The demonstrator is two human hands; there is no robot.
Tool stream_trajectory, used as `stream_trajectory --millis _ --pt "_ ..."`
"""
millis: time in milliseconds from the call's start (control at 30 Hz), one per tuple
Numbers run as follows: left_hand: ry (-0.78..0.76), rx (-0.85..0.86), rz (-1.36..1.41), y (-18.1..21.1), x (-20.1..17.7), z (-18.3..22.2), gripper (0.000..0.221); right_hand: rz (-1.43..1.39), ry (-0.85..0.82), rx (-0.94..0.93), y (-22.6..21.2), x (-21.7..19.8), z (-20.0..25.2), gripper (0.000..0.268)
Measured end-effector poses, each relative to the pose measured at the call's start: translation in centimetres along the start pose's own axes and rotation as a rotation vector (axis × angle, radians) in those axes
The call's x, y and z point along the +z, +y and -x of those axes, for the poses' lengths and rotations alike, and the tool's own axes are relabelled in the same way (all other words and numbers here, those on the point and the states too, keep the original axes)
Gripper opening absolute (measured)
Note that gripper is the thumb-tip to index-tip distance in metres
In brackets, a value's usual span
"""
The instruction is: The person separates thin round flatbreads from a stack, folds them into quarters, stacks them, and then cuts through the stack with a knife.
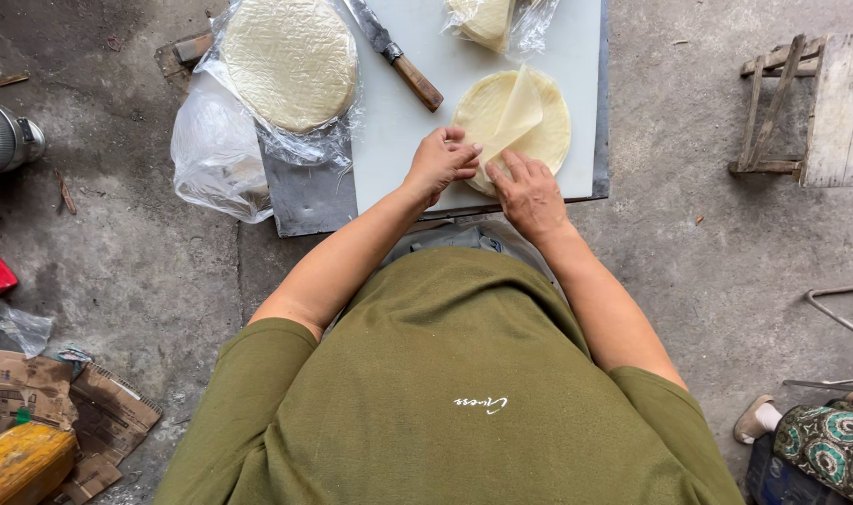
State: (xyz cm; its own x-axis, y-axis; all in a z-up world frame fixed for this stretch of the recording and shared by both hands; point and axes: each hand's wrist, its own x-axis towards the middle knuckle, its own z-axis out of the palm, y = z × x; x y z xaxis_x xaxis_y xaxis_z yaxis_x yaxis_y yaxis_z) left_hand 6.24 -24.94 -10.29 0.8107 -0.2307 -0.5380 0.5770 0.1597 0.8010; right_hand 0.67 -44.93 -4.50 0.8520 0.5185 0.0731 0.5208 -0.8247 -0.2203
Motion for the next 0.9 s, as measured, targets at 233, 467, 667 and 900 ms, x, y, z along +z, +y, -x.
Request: stream_trajectory --millis 233,467,667,900 --pt "0.162 0.262 -0.677 1.0 1.5 0.0 0.049 0.069 0.017 -0.117 1.4 1.2 -0.3 0.038" --pt "0.217 0.127 -0.571 0.6 1.1 0.1 0.018 0.08 0.029 -0.137 1.7 0.6 -0.3 0.033" --pt "0.226 -0.033 -0.368 1.9 1.1 1.6 0.014 0.113 0.071 -0.07 2.6 -0.9 0.5 0.021" --pt "0.174 -0.195 -0.348 2.6 1.2 2.4 0.012 0.124 0.139 0.007 2.8 -1.3 2.1 0.016"
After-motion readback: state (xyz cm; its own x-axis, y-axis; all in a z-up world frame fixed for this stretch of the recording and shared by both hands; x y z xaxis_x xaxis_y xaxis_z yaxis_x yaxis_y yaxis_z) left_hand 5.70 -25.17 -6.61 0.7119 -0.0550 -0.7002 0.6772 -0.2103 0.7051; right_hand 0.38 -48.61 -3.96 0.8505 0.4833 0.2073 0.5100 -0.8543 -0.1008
